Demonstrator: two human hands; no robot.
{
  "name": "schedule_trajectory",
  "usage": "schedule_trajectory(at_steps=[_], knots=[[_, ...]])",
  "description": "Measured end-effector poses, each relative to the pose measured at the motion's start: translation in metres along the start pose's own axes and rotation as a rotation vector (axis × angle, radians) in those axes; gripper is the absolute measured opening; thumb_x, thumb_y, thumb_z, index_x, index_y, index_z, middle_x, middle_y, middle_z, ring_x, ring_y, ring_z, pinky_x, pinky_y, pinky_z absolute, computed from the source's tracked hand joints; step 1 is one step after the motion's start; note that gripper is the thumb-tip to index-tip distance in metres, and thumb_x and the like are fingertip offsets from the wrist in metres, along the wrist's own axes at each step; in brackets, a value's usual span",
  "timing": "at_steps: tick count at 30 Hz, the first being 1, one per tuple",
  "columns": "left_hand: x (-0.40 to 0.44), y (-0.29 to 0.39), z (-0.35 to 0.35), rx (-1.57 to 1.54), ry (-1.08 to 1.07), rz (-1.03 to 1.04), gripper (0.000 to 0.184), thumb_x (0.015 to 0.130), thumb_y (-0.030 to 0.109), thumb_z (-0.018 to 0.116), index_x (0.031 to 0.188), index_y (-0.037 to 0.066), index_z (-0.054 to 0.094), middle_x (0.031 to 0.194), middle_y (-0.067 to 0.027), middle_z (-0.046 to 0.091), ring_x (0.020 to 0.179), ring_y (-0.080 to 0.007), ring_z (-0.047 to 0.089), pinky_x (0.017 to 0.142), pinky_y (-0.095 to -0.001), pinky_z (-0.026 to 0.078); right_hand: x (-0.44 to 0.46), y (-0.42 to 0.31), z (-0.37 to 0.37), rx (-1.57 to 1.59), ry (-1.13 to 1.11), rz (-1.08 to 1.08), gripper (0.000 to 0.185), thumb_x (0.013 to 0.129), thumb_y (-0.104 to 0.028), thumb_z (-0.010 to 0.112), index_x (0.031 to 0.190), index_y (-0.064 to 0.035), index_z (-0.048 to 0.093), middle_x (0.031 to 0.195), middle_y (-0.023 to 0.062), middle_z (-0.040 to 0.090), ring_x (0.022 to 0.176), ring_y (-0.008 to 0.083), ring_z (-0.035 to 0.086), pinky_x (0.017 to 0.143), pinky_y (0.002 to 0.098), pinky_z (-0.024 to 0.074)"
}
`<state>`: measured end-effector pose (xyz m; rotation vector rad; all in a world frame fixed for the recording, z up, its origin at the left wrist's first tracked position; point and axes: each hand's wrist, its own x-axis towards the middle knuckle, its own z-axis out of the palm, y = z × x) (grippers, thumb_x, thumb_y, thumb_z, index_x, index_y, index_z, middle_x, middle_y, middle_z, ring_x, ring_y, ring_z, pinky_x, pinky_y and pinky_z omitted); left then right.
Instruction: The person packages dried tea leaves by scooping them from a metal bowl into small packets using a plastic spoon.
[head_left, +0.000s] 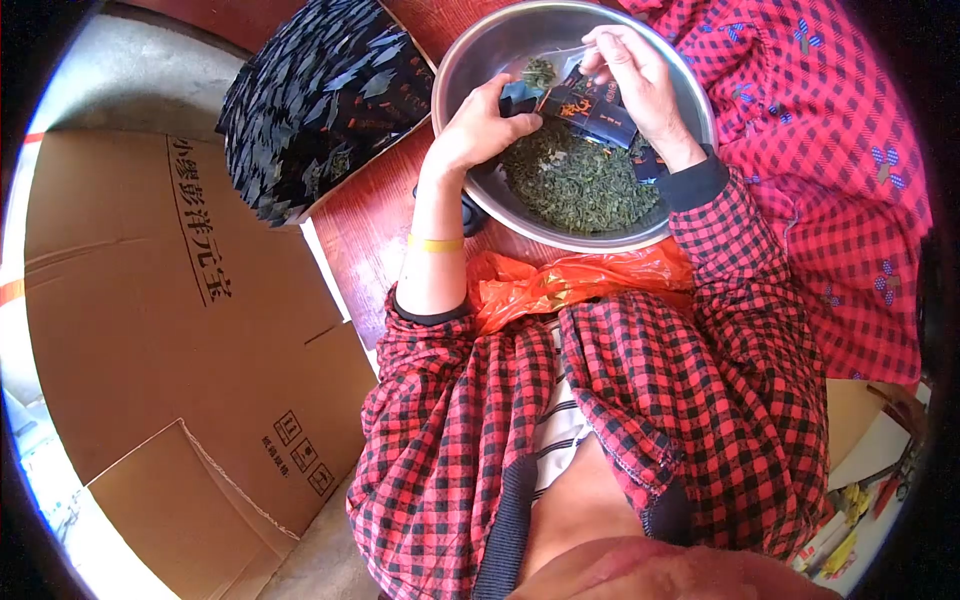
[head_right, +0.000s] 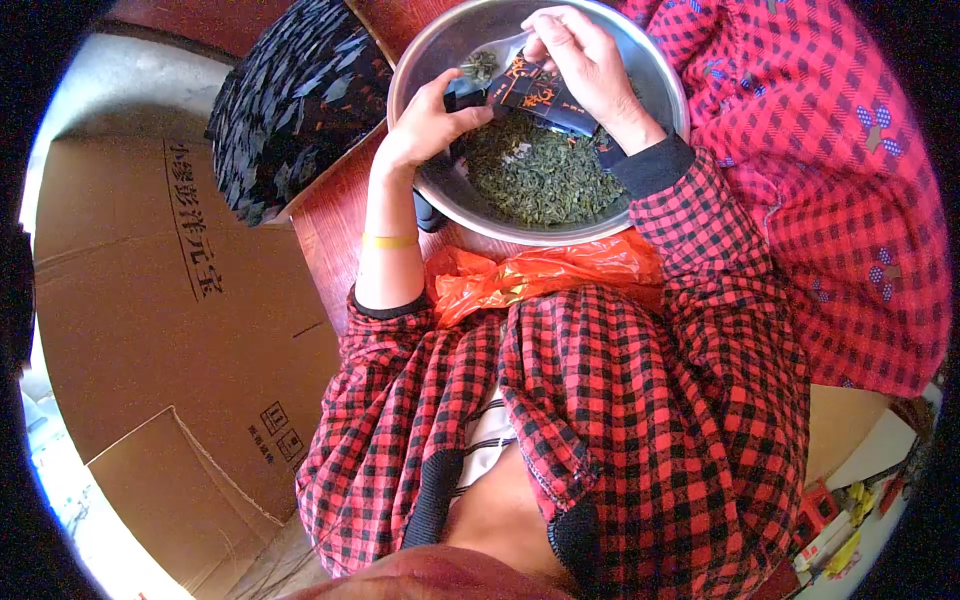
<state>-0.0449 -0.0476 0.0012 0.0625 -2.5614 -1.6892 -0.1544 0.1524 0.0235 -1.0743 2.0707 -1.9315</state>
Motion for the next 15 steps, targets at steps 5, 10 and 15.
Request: schedule_trajectory(at_steps=[5,10,15], knots=[[0.005,-0.014,0.002,-0.107,-0.073,0.014,0.054,0.074,0.017,0.076,0.120,-0.005,0.056,0.105,-0.0179,0.067,0.100,-0.0238,0.063,0.091,-0.0340,0.047,-0.007,-0.011,0.014,-0.244,0.013,-0.341,0.013,0.097,-0.012,0.057,0.103,-0.0025,0.064,0.087,0.0038,0.067,0.078,0.0140,0.064,0.068,0.0288,0.0504],[0.001,-0.004,0.001,-0.003,-0.028,0.048,0.052,0.076,0.018,0.075,0.120,-0.004,0.057,0.105,-0.0168,0.068,0.099,-0.0234,0.063,0.090,-0.0337,0.047,-0.004,-0.016,0.011,-0.498,0.042,-0.622,0.011,0.090,-0.008,0.065,0.100,-0.0045,0.065,0.086,0.0086,0.067,0.078,0.0229,0.065,0.068,0.0315,0.0512],[0.004,-0.006,0.000,-0.007,0.092,-0.036,0.042,0.079,0.019,0.074,0.115,0.000,0.062,0.098,-0.0132,0.069,0.090,-0.0210,0.064,0.084,-0.0330,0.050,-0.004,-0.003,0.008,-0.429,0.172,-0.313,0.013,0.096,-0.015,0.059,0.101,-0.0039,0.064,0.080,0.0062,0.065,0.073,0.0149,0.064,0.067,0.0273,0.0493]])
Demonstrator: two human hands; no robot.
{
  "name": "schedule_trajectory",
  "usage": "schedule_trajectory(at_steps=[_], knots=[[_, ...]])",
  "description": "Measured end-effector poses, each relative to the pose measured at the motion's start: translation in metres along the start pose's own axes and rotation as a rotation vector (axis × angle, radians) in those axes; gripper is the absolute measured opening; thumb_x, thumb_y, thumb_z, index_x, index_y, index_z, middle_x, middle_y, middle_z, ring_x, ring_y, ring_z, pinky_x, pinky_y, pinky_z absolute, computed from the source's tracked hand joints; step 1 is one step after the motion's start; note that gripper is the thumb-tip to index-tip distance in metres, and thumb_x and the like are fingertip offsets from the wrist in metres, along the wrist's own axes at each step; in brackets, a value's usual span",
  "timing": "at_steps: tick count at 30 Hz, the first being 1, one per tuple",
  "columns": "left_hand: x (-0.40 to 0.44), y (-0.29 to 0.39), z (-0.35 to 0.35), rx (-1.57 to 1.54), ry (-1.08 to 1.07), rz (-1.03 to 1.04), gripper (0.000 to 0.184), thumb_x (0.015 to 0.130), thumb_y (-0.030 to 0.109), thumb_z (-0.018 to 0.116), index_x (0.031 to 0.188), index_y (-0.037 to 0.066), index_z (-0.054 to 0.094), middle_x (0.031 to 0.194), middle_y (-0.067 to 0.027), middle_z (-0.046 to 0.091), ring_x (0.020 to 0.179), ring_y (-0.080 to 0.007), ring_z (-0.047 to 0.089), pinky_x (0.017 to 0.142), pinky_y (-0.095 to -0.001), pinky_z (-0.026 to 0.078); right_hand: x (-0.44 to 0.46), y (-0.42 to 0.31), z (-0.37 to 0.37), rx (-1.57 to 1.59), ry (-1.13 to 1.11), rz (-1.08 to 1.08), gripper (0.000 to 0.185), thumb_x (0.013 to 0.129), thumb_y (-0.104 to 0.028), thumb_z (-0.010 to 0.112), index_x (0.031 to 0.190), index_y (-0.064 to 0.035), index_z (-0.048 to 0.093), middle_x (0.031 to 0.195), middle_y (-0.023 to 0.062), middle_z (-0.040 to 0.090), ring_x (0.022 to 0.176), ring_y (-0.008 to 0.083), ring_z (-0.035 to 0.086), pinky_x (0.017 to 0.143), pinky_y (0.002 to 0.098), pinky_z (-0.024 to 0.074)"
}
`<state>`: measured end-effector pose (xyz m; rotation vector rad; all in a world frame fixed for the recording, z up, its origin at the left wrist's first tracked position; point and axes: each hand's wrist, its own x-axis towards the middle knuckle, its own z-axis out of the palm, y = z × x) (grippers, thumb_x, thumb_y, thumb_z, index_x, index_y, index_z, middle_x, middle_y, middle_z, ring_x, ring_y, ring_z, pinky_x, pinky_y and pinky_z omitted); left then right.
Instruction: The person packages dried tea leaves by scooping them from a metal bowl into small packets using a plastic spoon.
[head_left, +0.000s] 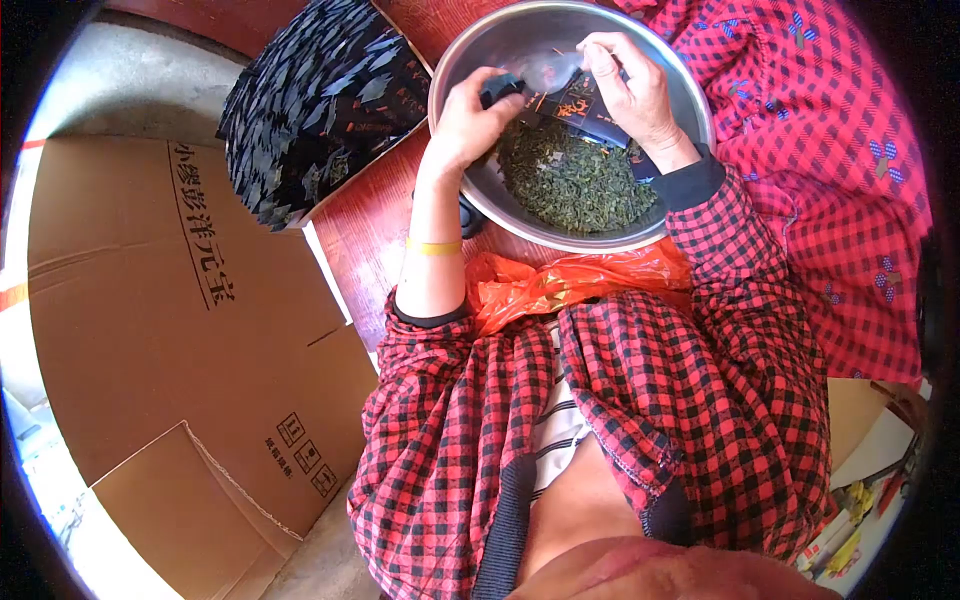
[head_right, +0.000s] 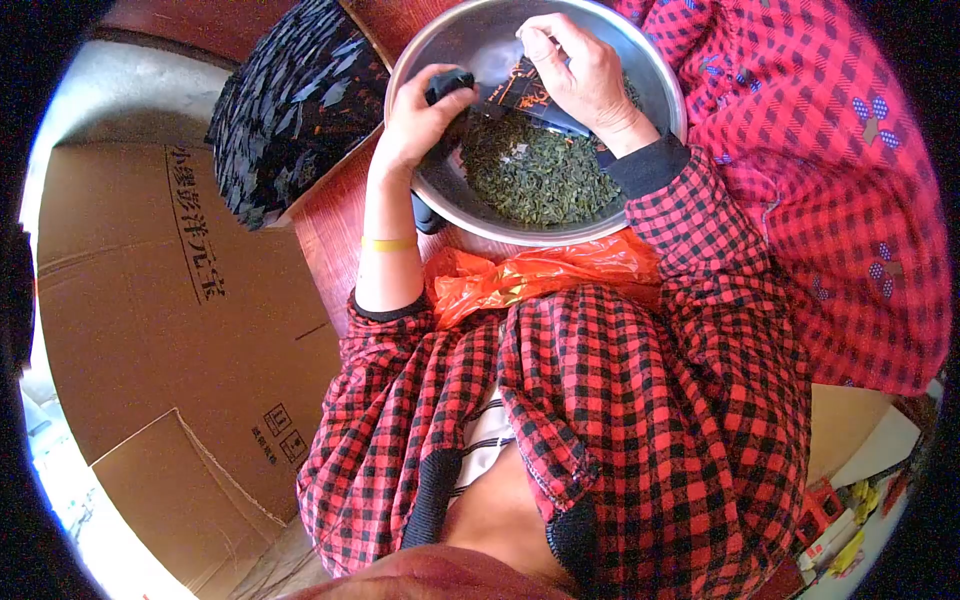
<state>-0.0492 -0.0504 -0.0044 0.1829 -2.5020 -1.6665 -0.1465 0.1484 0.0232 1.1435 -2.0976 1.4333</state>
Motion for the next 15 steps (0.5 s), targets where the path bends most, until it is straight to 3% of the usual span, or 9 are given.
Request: schedule_trajectory(at_steps=[1,2,3,4,6,7,9,10,15], knots=[[0.001,-0.001,0.000,-0.033,0.095,0.016,0.038,0.080,0.018,0.073,0.112,0.001,0.063,0.095,-0.0119,0.069,0.088,-0.0199,0.064,0.082,-0.0324,0.050,-0.001,-0.001,-0.001,-0.001,0.001,-0.001,0.013,0.096,-0.015,0.059,0.101,-0.0039,0.064,0.080,0.0062,0.065,0.073,0.0149,0.064,0.067,0.0273,0.0493],[0.002,-0.002,0.000,-0.066,0.191,0.031,0.034,0.081,0.018,0.072,0.110,0.002,0.064,0.091,-0.0106,0.069,0.085,-0.0188,0.064,0.080,-0.0318,0.050,-0.003,-0.003,-0.002,-0.038,-0.189,0.105,0.016,0.096,-0.020,0.060,0.098,-0.0050,0.064,0.079,0.0058,0.065,0.071,0.0160,0.063,0.066,0.0278,0.0489],[0.003,0.001,-0.001,-0.141,0.195,-0.003,0.032,0.080,0.016,0.073,0.107,0.000,0.064,0.089,-0.0088,0.068,0.084,-0.0170,0.063,0.080,-0.0310,0.050,-0.004,-0.006,-0.002,-0.075,-0.381,0.211,0.019,0.095,-0.025,0.061,0.095,-0.0061,0.065,0.078,0.0055,0.065,0.069,0.0171,0.063,0.064,0.0283,0.0485],[0.001,0.003,-0.001,-0.140,0.196,-0.004,0.032,0.080,0.016,0.073,0.107,0.000,0.064,0.089,-0.0088,0.068,0.084,-0.0170,0.063,0.080,-0.0310,0.050,-0.006,-0.005,0.000,-0.074,-0.381,0.210,0.019,0.095,-0.025,0.061,0.095,-0.0061,0.065,0.078,0.0055,0.065,0.069,0.0171,0.063,0.064,0.0283,0.0485],[-0.004,0.009,0.000,-0.107,0.150,0.009,0.034,0.079,0.015,0.074,0.107,0.000,0.064,0.090,-0.0095,0.069,0.084,-0.0165,0.063,0.079,-0.0307,0.050,-0.010,-0.006,0.003,-0.213,-0.744,0.127,0.034,0.091,-0.045,0.060,0.084,-0.0121,0.065,0.068,0.0066,0.063,0.065,0.0254,0.064,0.060,0.0355,0.0480],[-0.005,0.009,0.000,-0.108,0.152,0.011,0.034,0.079,0.015,0.074,0.107,0.000,0.064,0.090,-0.0095,0.069,0.084,-0.0165,0.063,0.079,-0.0307,0.050,-0.009,-0.009,0.003,-0.202,-0.795,0.131,0.023,0.088,-0.029,0.066,0.086,-0.0069,0.064,0.079,0.0050,0.063,0.074,0.0219,0.062,0.067,0.0322,0.0473],[-0.006,0.007,-0.001,-0.031,-0.018,0.056,0.038,0.077,0.016,0.076,0.109,0.000,0.063,0.091,-0.0100,0.068,0.084,-0.0160,0.062,0.079,-0.0306,0.050,-0.009,-0.021,0.005,0.013,-0.492,0.076,0.018,0.087,-0.023,0.068,0.088,-0.0059,0.064,0.086,0.0063,0.064,0.078,0.0235,0.063,0.071,0.0321,0.0488],[-0.006,0.006,-0.001,-0.063,-0.088,0.050,0.043,0.076,0.017,0.077,0.113,0.000,0.062,0.092,-0.0110,0.068,0.086,-0.0165,0.063,0.080,-0.0309,0.050,-0.006,-0.020,0.006,0.001,-0.317,-0.147,0.010,0.084,-0.012,0.067,0.091,-0.0047,0.064,0.094,0.0089,0.065,0.083,0.0259,0.064,0.074,0.0329,0.0511],[-0.005,0.003,-0.002,-0.026,-0.234,0.012,0.047,0.076,0.016,0.078,0.116,-0.001,0.061,0.096,-0.0098,0.068,0.090,-0.0166,0.062,0.085,-0.0309,0.049,-0.003,-0.033,0.010,-0.143,-0.182,-0.316,0.012,0.079,-0.003,0.063,0.090,-0.0068,0.064,0.093,0.0077,0.066,0.085,0.0267,0.065,0.075,0.0347,0.0532]])
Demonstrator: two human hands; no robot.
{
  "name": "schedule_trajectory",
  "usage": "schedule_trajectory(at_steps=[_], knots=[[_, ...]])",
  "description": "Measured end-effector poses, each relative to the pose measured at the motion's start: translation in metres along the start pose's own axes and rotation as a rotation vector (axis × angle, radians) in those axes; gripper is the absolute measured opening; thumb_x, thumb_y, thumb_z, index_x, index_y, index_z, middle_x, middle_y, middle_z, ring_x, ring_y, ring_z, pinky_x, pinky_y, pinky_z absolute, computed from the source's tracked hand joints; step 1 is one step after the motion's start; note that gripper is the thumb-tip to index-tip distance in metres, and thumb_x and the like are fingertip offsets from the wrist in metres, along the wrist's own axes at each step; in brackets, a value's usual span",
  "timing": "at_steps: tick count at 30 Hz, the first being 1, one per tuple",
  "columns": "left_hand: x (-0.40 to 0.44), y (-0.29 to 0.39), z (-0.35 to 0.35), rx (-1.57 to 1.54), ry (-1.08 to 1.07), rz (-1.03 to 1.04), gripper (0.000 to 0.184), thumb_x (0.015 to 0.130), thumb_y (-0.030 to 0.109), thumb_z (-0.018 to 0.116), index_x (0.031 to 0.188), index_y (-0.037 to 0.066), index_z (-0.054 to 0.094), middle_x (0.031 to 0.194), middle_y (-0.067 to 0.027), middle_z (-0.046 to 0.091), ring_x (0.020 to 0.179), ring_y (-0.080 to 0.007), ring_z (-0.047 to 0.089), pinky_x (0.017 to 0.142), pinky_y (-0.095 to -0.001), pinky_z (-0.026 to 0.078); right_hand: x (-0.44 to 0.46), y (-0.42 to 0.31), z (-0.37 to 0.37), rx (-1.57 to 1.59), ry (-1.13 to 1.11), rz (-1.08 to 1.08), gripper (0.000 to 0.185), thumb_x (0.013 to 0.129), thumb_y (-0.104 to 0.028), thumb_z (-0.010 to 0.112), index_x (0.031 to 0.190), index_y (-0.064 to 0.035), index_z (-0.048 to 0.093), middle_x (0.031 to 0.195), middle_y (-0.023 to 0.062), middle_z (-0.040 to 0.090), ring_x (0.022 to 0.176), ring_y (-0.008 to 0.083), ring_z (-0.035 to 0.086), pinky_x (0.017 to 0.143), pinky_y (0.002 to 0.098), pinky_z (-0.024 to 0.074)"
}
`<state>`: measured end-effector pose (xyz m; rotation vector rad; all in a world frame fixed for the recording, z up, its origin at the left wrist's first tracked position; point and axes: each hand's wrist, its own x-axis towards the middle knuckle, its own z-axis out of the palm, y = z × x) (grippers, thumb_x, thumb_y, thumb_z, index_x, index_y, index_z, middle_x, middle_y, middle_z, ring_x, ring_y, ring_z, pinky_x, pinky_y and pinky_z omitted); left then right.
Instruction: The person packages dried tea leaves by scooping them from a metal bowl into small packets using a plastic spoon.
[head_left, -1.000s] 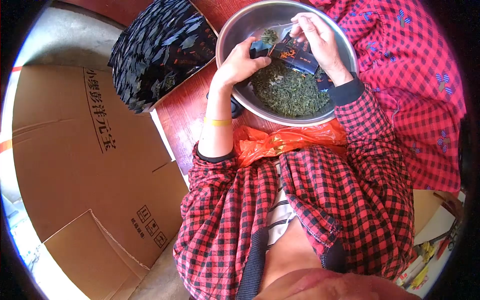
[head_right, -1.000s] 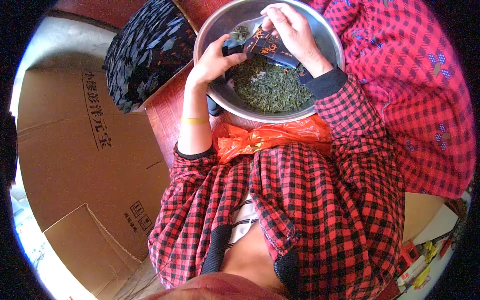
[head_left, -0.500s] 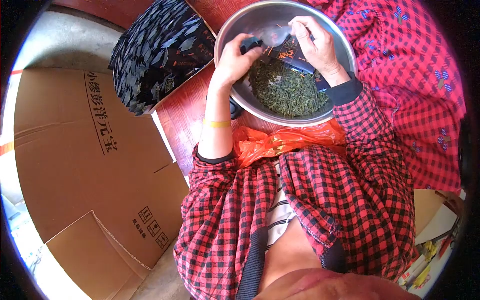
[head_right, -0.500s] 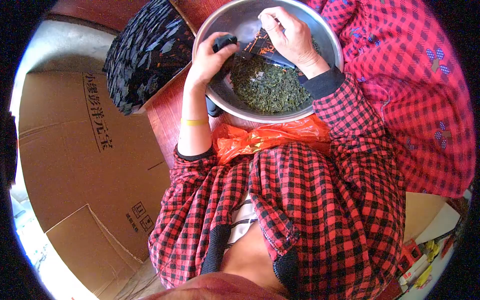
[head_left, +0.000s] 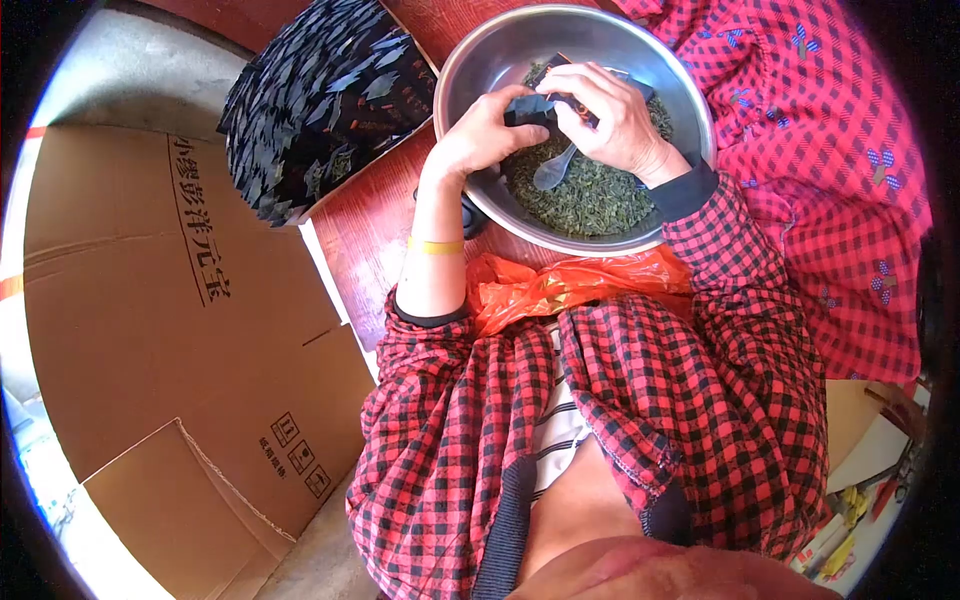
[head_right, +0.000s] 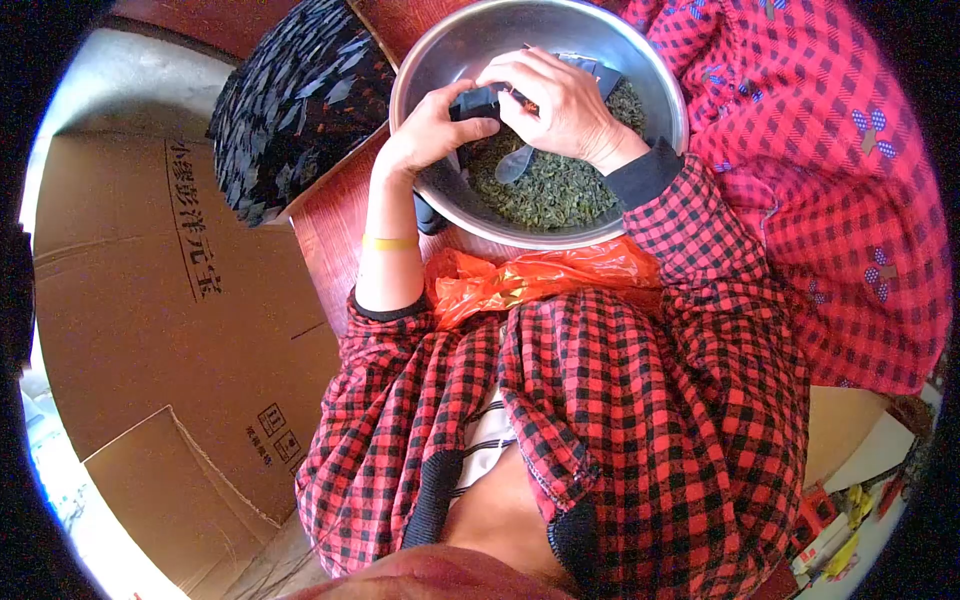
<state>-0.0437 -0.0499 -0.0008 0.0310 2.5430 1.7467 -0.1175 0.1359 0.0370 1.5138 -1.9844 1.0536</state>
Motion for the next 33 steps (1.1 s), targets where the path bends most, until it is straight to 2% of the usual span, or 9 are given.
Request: schedule_trajectory(at_steps=[6,9,11,15,23,25,29,31,33], knots=[[-0.004,0.007,-0.001,0.018,-0.094,0.051,0.051,0.075,0.012,0.076,0.122,-0.001,0.060,0.103,-0.0111,0.068,0.097,-0.0175,0.061,0.091,-0.0310,0.047,-0.008,-0.003,0.002,-0.064,-0.148,-0.085,0.020,0.073,0.000,0.062,0.090,-0.0094,0.066,0.085,0.0048,0.067,0.085,0.0241,0.065,0.074,0.0382,0.0516],[-0.003,0.007,-0.001,0.022,-0.106,0.043,0.051,0.075,0.009,0.073,0.123,-0.001,0.059,0.106,-0.0121,0.068,0.098,-0.0178,0.061,0.092,-0.0311,0.047,-0.008,-0.007,0.003,-0.164,-0.235,-0.040,0.017,0.073,-0.005,0.064,0.089,-0.0100,0.066,0.087,0.0049,0.068,0.092,0.0233,0.064,0.089,0.0424,0.0481],[-0.001,0.004,-0.001,0.023,-0.110,0.040,0.050,0.075,0.008,0.071,0.123,-0.001,0.059,0.107,-0.0125,0.068,0.098,-0.0177,0.061,0.091,-0.0311,0.047,-0.005,-0.008,0.004,-0.146,-0.183,-0.130,0.017,0.074,-0.015,0.063,0.091,-0.0107,0.066,0.089,0.0061,0.067,0.098,0.0223,0.062,0.108,0.0485,0.0322],[0.001,-0.005,0.001,0.027,-0.153,0.043,0.050,0.075,0.008,0.071,0.123,-0.002,0.060,0.106,-0.0128,0.068,0.098,-0.0170,0.062,0.090,-0.0306,0.048,-0.014,-0.005,0.011,-0.134,-0.367,-0.031,0.022,0.075,-0.020,0.061,0.094,-0.0091,0.066,0.092,0.0083,0.068,0.106,0.0230,0.061,0.116,0.0524,0.0210],[0.002,0.001,0.001,0.060,-0.228,-0.048,0.043,0.078,0.010,0.071,0.118,-0.001,0.062,0.097,-0.0077,0.069,0.090,-0.0145,0.062,0.084,-0.0291,0.050,-0.019,0.006,0.007,-0.137,-0.571,0.078,0.019,0.077,-0.019,0.058,0.091,-0.0067,0.064,0.088,0.0119,0.066,0.096,0.0281,0.064,0.115,0.0547,0.0213],[0.002,0.000,0.002,-0.031,-0.209,-0.044,0.037,0.080,0.016,0.070,0.112,-0.001,0.065,0.095,-0.0135,0.071,0.086,-0.0181,0.065,0.082,-0.0323,0.051,-0.019,0.009,0.006,-0.108,-0.607,0.125,0.019,0.078,-0.019,0.057,0.091,-0.0064,0.063,0.088,0.0114,0.066,0.093,0.0286,0.065,0.115,0.0549,0.0217],[-0.003,0.011,0.000,-0.030,-0.085,-0.075,0.028,0.089,0.019,0.065,0.107,-0.002,0.066,0.087,-0.0070,0.069,0.080,-0.0128,0.061,0.077,-0.0308,0.050,-0.017,0.016,0.010,-0.020,-0.218,0.081,0.016,0.081,-0.016,0.061,0.095,-0.0076,0.063,0.086,0.0069,0.067,0.086,0.0253,0.066,0.109,0.0514,0.0338],[-0.001,0.007,0.000,-0.051,-0.010,-0.065,0.026,0.094,0.021,0.061,0.102,-0.003,0.067,0.079,-0.0002,0.064,0.076,-0.0080,0.055,0.071,-0.0283,0.049,-0.009,0.011,0.000,0.009,-0.295,0.199,0.020,0.083,-0.012,0.063,0.102,-0.0072,0.065,0.098,0.0093,0.068,0.097,0.0272,0.065,0.108,0.0483,0.0361],[0.002,-0.002,0.001,-0.070,0.026,-0.020,0.027,0.096,0.023,0.060,0.102,-0.001,0.068,0.080,0.0019,0.064,0.077,-0.0066,0.054,0.070,-0.0267,0.048,-0.006,0.012,0.003,-0.016,-0.084,0.124,0.029,0.080,-0.011,0.066,0.109,-0.0101,0.063,0.102,0.0088,0.066,0.098,0.0261,0.063,0.100,0.0393,0.0446]])
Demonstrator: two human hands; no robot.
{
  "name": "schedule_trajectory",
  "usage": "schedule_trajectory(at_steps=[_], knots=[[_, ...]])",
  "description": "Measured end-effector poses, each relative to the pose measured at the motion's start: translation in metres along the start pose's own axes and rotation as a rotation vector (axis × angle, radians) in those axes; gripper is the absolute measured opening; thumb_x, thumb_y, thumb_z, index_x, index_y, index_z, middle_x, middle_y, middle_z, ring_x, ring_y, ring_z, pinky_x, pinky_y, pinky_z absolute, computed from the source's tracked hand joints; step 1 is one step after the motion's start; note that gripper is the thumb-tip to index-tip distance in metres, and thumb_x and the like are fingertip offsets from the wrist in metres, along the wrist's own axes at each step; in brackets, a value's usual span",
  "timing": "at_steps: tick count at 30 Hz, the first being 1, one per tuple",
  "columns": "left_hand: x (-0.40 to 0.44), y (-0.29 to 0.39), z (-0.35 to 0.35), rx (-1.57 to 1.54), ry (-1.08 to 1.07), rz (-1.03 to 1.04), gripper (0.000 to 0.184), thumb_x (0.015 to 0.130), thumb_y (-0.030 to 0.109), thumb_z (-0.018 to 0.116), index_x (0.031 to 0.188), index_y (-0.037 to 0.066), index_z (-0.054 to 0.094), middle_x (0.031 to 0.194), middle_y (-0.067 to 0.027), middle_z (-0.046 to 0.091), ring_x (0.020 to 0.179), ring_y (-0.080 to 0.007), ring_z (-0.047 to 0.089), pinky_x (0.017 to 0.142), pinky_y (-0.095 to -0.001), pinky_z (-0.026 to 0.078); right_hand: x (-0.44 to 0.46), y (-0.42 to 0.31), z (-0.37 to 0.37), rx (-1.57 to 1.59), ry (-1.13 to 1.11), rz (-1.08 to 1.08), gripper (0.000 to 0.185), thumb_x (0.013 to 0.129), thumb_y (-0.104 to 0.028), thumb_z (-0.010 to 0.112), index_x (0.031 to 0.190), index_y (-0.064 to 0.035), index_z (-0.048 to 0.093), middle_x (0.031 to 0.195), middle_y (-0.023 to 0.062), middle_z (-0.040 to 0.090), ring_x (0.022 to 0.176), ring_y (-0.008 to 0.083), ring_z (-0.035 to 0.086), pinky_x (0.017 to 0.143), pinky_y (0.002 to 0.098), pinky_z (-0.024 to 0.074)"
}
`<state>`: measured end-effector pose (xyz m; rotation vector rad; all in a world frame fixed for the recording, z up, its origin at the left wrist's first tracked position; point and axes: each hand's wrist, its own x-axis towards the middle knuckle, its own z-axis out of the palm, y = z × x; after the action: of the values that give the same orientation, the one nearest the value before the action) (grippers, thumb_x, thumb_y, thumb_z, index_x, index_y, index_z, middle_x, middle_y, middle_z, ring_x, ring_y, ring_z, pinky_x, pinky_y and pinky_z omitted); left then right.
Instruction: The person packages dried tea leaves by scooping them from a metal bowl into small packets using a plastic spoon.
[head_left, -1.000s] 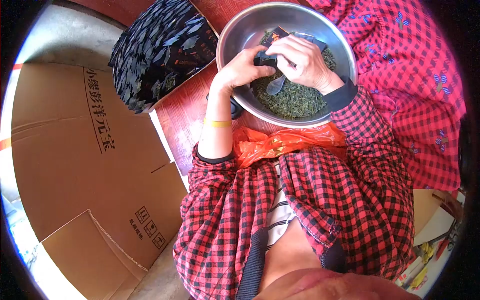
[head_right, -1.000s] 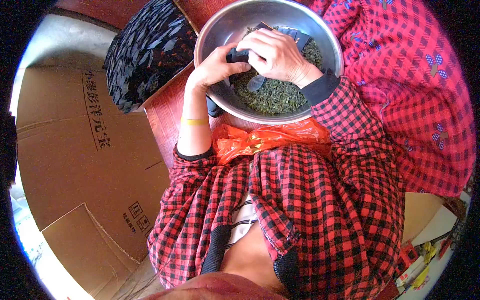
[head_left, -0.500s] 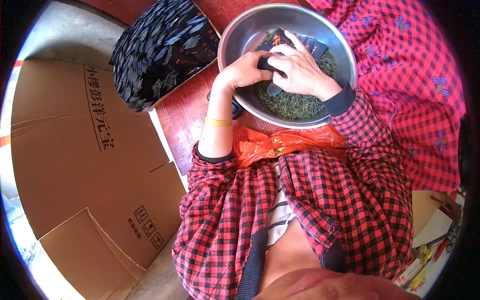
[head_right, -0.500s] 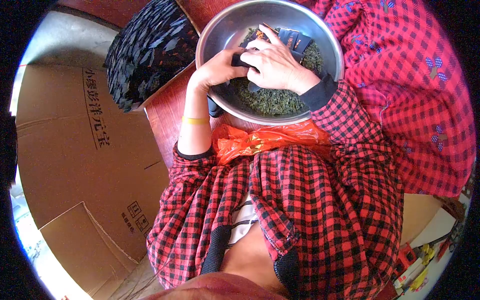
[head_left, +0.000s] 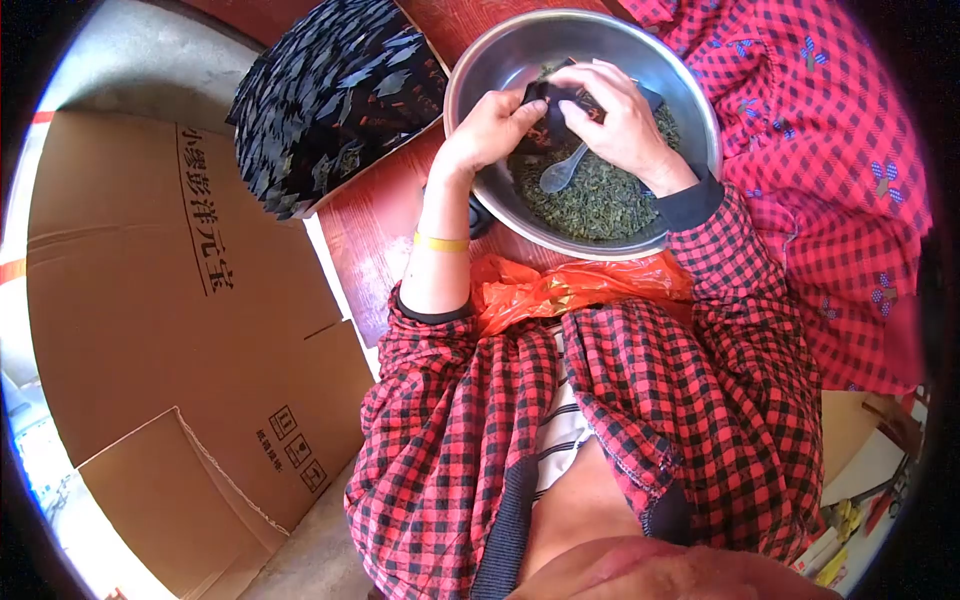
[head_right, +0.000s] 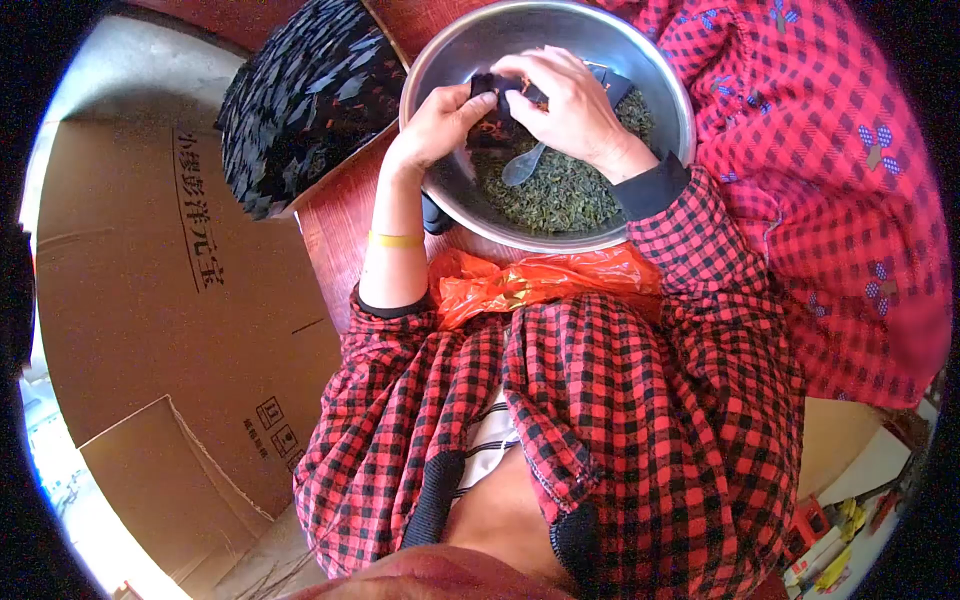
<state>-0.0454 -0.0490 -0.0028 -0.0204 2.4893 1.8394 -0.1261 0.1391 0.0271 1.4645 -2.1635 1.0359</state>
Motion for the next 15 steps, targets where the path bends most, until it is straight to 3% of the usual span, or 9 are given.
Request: schedule_trajectory(at_steps=[1,3,5,7,8,11,15], knots=[[0.002,-0.005,0.000,-0.018,0.025,0.050,0.027,0.098,0.025,0.059,0.103,0.001,0.068,0.082,0.0040,0.064,0.077,-0.0051,0.054,0.069,-0.0251,0.048,0.002,-0.002,0.000,0.057,0.093,-0.034,0.038,0.079,-0.010,0.068,0.116,-0.0109,0.062,0.115,0.0102,0.063,0.106,0.0276,0.061,0.098,0.0362,0.0459],[0.005,-0.012,0.001,-0.062,0.035,0.079,0.026,0.099,0.023,0.057,0.105,0.001,0.067,0.086,0.0039,0.065,0.080,-0.0048,0.054,0.074,-0.0243,0.048,0.004,-0.008,-0.004,0.095,0.141,0.063,0.039,0.081,-0.006,0.069,0.119,-0.0059,0.059,0.123,0.0107,0.061,0.115,0.0240,0.058,0.101,0.0370,0.0443],[0.006,-0.015,0.002,-0.090,0.053,0.137,0.026,0.099,0.024,0.057,0.107,0.001,0.067,0.088,0.0046,0.066,0.081,-0.0044,0.054,0.074,-0.0241,0.048,-0.001,-0.004,0.000,0.184,0.093,0.173,0.039,0.085,-0.012,0.071,0.121,-0.0049,0.058,0.115,0.0093,0.065,0.109,0.0210,0.062,0.094,0.0343,0.0487],[0.003,-0.010,0.002,-0.142,0.042,0.131,0.027,0.099,0.025,0.057,0.107,0.002,0.067,0.087,0.0049,0.065,0.080,-0.0042,0.054,0.074,-0.0237,0.048,-0.003,0.001,0.000,0.290,-0.198,0.408,0.031,0.088,-0.014,0.070,0.115,-0.0027,0.059,0.100,0.0053,0.068,0.093,0.0156,0.066,0.082,0.0300,0.0521],[0.002,-0.008,0.002,-0.196,0.021,0.128,0.027,0.099,0.026,0.057,0.107,0.003,0.067,0.087,0.0052,0.065,0.080,-0.0040,0.054,0.073,-0.0233,0.048,-0.005,0.002,0.001,0.290,-0.199,0.404,0.031,0.088,-0.014,0.070,0.115,-0.0027,0.059,0.100,0.0053,0.068,0.093,0.0156,0.066,0.082,0.0300,0.0521],[0.000,-0.003,0.001,-0.080,0.036,0.139,0.029,0.099,0.029,0.057,0.104,0.003,0.068,0.082,0.0064,0.062,0.078,-0.0031,0.051,0.070,-0.0225,0.047,-0.006,0.007,0.006,0.408,-0.162,0.401,0.013,0.091,-0.010,0.066,0.097,-0.0006,0.059,0.081,0.0005,0.063,0.073,0.0062,0.059,0.068,0.0234,0.0501],[0.008,-0.014,0.001,-0.041,0.049,0.178,0.032,0.099,0.033,0.057,0.102,0.002,0.066,0.079,0.0057,0.058,0.074,-0.0046,0.050,0.068,-0.0238,0.046,-0.010,0.017,0.012,0.550,-0.214,0.492,0.015,0.091,-0.010,0.065,0.104,-0.0028,0.063,0.083,-0.0010,0.064,0.073,0.0059,0.058,0.068,0.0239,0.0489]])
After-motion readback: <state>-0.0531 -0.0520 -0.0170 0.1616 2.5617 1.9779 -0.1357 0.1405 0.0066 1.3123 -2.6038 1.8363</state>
